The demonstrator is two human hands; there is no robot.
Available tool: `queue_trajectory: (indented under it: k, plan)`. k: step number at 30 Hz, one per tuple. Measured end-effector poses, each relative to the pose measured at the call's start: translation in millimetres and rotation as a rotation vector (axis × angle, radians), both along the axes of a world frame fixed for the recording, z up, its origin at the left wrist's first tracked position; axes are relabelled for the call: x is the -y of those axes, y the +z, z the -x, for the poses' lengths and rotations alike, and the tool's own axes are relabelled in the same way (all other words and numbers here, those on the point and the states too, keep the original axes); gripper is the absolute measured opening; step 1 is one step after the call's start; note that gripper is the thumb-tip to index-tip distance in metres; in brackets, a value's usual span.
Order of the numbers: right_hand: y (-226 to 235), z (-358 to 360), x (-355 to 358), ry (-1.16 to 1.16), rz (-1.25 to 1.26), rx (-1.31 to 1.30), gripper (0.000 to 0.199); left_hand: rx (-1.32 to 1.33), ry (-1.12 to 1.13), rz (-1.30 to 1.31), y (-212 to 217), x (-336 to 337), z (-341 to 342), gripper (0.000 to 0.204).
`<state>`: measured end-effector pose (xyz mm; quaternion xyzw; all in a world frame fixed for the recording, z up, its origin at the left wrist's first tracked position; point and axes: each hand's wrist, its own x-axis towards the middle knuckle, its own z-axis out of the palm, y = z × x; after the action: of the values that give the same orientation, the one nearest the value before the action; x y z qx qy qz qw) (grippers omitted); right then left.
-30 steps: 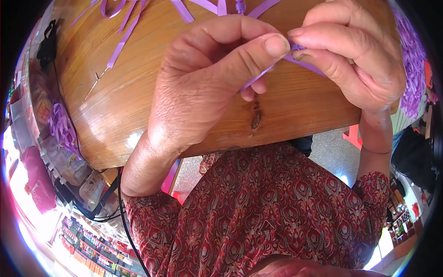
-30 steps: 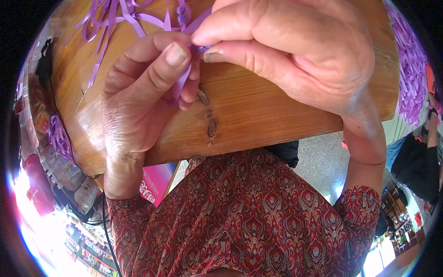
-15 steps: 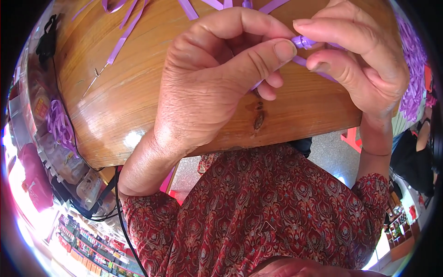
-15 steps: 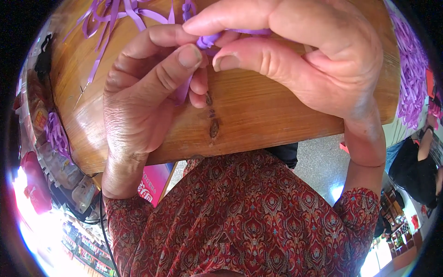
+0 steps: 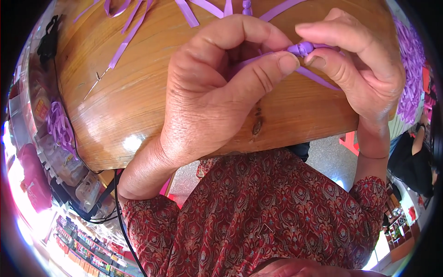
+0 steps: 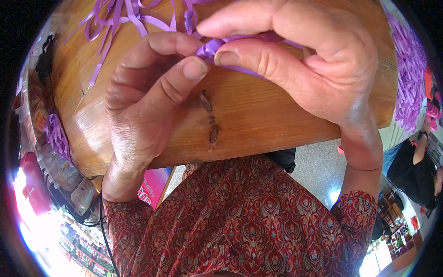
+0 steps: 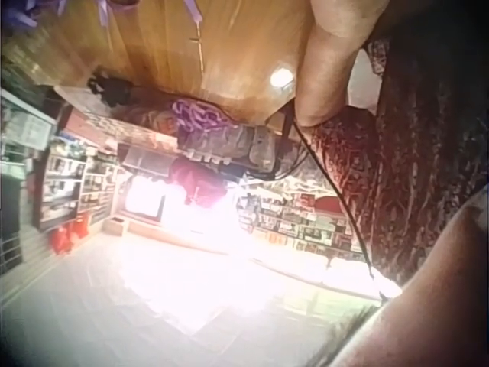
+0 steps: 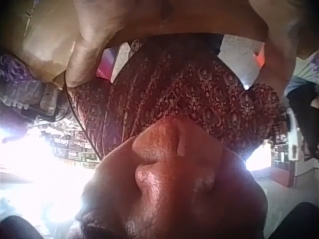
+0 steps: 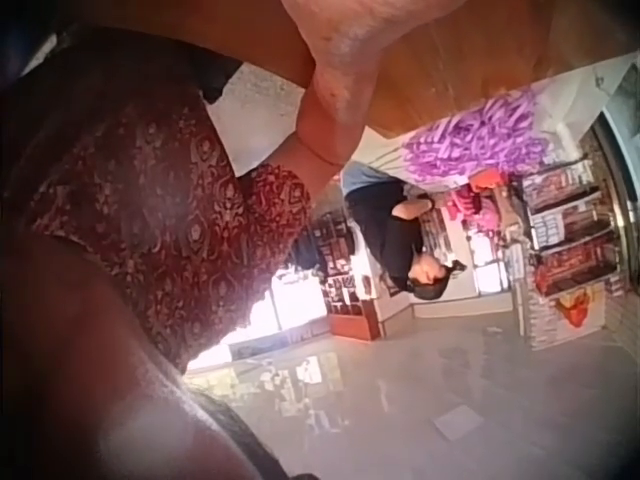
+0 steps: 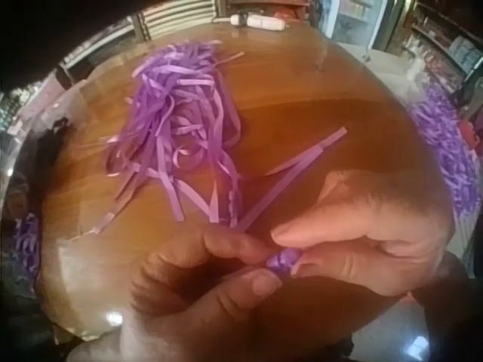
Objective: The person rolls the ends of purple ribbons by hand and slides plastic beads onto them, working through a pile one at a time. They repeat this process for several ribbons before gathering the finished pieces together on the table.
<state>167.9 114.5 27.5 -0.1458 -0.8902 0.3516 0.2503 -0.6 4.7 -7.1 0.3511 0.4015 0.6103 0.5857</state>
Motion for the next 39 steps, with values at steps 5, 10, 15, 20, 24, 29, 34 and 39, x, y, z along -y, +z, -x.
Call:
queue_trajectory:
  k: [5,10,15,20,24,29,34,39]
  plan:
    - [-3.0,0.3,-2.8,0.069,-0.052,-0.066,0.027,-0.030,0.023,-0.002,-2.2,-2.1,-1.3,0.017]
    - [6.2,0.4,-29.8,0.371,-0.527,-0.044,0.025,-0.004,0.024,0.134,10.4,-2.0,-1.6,0.016]
    - [6.3,0.5,-21.2,0.263,-0.352,-0.030,0.024,-0.117,-0.003,0.219,9.0,-3.0,-0.9,0.015]
    - [7.7,0.6,-7.0,0.127,-0.139,-0.011,0.022,-0.166,-0.016,0.172,8.2,-2.8,-1.7,0.014]
    - [-0.3,-0.9,-6.5,0.078,0.022,-0.046,0.021,-0.128,0.010,0.046,2.0,-3.7,-0.9,0.016]
    - [8.0,-2.9,-5.4,0.094,0.108,-0.050,0.022,-0.113,0.031,0.016,2.4,-1.9,-1.5,0.020]
    - [17.1,-3.5,-3.6,0.083,0.106,0.089,0.025,-0.220,0.014,-0.011,5.0,-0.4,1.1,0.020]
    - [15.0,-4.3,-5.5,0.066,0.063,0.081,0.024,-0.263,-0.018,0.095,11.1,1.8,0.4,0.018]
